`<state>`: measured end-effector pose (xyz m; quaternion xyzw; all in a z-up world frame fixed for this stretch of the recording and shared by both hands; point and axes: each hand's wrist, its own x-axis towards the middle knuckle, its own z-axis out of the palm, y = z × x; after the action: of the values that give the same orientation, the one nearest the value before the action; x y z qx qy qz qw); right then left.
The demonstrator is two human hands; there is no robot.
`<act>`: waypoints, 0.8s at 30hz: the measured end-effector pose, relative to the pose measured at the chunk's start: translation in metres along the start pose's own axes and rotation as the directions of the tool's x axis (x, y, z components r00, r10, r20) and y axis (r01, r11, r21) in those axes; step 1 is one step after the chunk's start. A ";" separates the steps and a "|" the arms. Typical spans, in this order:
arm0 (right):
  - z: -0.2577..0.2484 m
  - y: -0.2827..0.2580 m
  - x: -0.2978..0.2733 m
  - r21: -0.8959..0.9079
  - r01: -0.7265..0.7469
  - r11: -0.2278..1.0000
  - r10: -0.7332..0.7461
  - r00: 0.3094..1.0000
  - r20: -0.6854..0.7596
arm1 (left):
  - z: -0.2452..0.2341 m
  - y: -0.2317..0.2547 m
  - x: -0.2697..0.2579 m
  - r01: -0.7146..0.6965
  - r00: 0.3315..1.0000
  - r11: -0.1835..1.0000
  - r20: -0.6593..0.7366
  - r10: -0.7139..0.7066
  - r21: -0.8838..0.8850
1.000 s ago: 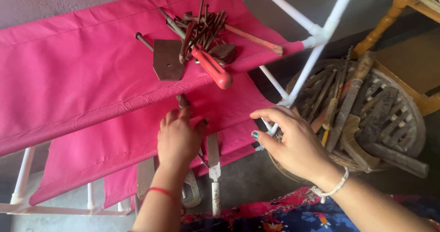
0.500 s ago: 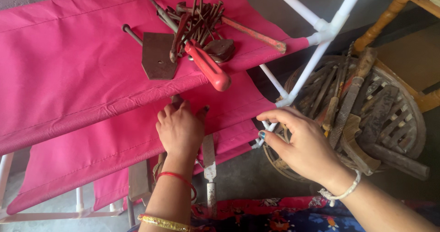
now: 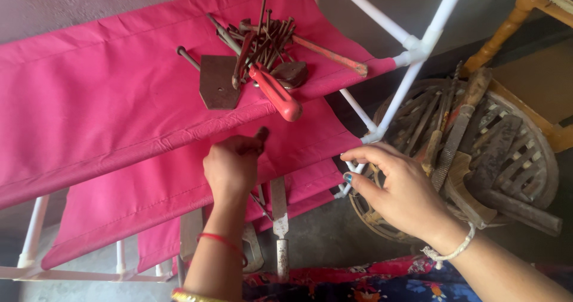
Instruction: The person transfers various metal tools from a pink fabric shelf into a wicker basket. They handle items one by one, including files, chisels, and a screwdriver, placing them into the basket on the floor.
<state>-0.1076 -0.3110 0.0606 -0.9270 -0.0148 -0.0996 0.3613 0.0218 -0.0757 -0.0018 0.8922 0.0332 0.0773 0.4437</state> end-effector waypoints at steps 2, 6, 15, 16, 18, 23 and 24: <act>0.000 0.000 -0.002 -0.006 0.012 1.000 -0.012 1.000 0.002 | -0.007 0.010 -0.002 -0.030 0.998 0.985 0.056 0.040 -0.169; 0.002 0.003 -0.006 0.095 0.070 0.993 -0.071 0.997 0.010 | -0.009 0.031 -0.018 0.107 0.923 0.820 0.362 0.128 -0.563; -0.027 0.014 -0.019 0.387 -0.420 0.821 0.295 0.893 0.341 | -0.021 0.068 -0.068 0.239 0.659 0.744 0.667 0.348 -0.624; -0.031 0.017 -0.023 0.463 -0.403 0.790 0.260 0.903 0.342 | -0.019 0.070 -0.071 0.228 0.645 0.747 0.672 0.365 -0.624; -0.035 0.022 -0.029 0.603 -0.364 0.709 0.190 0.923 0.334 | -0.015 0.074 -0.078 0.210 0.628 0.761 0.682 0.376 -0.613; -0.076 0.040 -0.036 0.314 -0.452 0.835 0.418 0.892 0.172 | -0.012 0.084 -0.086 0.198 0.671 0.853 0.701 0.242 -0.483; -0.088 0.046 -0.037 0.184 -0.500 0.846 0.490 0.866 0.098 | -0.013 0.085 -0.084 0.192 0.703 0.856 0.676 0.222 -0.480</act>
<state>-0.1542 -0.4028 0.0861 -0.8596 0.2057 0.0209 0.4672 -0.0639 -0.1278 0.0649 0.6986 -0.1700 -0.2632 0.6433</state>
